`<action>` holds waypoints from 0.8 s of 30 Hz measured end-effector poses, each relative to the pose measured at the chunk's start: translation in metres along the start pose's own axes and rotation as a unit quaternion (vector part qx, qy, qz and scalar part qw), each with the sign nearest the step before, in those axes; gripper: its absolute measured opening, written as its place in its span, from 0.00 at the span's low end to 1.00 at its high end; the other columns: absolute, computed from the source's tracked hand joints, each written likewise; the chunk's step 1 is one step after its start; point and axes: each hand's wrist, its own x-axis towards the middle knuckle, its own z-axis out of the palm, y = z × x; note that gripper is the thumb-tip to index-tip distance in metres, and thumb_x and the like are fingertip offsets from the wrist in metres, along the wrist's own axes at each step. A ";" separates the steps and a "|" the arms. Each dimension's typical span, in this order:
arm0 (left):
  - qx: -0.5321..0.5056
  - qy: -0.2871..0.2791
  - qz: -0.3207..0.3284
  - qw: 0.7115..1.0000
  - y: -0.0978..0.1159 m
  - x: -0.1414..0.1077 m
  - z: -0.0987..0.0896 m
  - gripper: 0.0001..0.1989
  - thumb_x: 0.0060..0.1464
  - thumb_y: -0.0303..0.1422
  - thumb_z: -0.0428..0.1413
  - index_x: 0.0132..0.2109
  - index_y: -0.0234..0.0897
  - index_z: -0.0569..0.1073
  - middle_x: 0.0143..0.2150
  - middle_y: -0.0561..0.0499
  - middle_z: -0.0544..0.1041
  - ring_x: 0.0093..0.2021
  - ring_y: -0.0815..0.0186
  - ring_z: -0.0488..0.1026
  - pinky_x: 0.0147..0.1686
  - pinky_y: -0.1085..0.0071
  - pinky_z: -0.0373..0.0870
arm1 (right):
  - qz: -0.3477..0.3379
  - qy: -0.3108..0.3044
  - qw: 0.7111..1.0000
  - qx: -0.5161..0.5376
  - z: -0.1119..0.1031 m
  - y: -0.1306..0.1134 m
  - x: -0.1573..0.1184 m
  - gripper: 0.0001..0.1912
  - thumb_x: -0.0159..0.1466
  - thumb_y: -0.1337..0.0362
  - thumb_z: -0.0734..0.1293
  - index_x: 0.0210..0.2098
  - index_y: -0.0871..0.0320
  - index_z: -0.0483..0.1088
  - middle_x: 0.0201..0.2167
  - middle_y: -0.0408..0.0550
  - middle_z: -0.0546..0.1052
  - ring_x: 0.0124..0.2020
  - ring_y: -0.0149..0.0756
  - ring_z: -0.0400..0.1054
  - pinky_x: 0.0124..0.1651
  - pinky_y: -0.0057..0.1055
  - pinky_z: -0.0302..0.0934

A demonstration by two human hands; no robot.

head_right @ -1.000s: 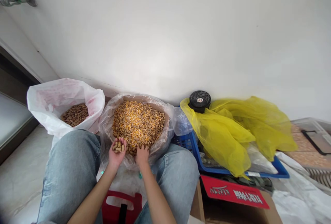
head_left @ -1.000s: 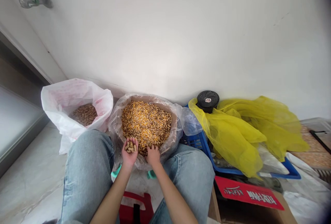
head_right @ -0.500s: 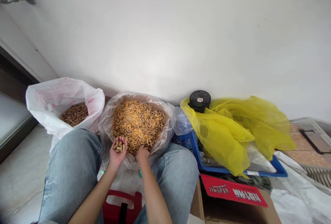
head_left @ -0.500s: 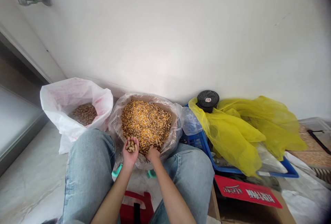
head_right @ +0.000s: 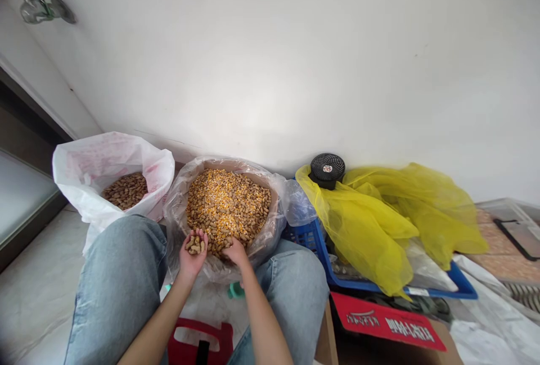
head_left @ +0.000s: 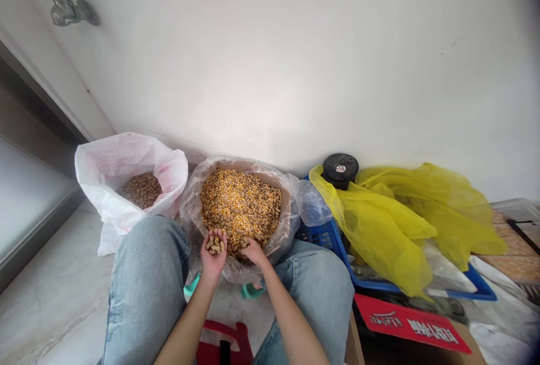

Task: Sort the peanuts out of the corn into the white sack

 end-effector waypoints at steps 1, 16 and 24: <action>-0.001 -0.003 -0.002 1.000 0.000 0.001 -0.001 0.15 0.53 0.27 0.41 0.28 0.38 0.71 0.28 0.51 0.75 0.33 0.72 0.72 0.38 0.71 0.69 | -0.004 -0.015 0.999 0.044 -0.004 0.000 -0.001 0.14 0.46 0.68 0.61 0.34 0.58 0.64 0.28 0.46 0.72 0.28 0.34 0.67 0.26 0.28 0.59; -0.011 -0.008 -0.014 1.000 -0.003 0.003 -0.003 0.16 0.53 0.27 0.41 0.27 0.35 0.72 0.27 0.50 0.75 0.33 0.71 0.72 0.38 0.70 0.68 | -0.078 -0.162 0.746 0.641 -0.034 -0.035 -0.029 0.09 0.52 0.68 0.64 0.34 0.54 0.65 0.33 0.41 0.73 0.31 0.28 0.67 0.31 0.25 0.62; -0.002 -0.010 -0.008 1.000 -0.004 0.008 -0.008 0.15 0.52 0.27 0.42 0.28 0.35 0.73 0.29 0.50 0.75 0.33 0.71 0.72 0.39 0.69 0.68 | -0.062 -0.174 0.700 0.690 -0.033 -0.035 -0.029 0.14 0.56 0.56 0.60 0.41 0.53 0.65 0.37 0.43 0.73 0.38 0.33 0.68 0.42 0.35 0.61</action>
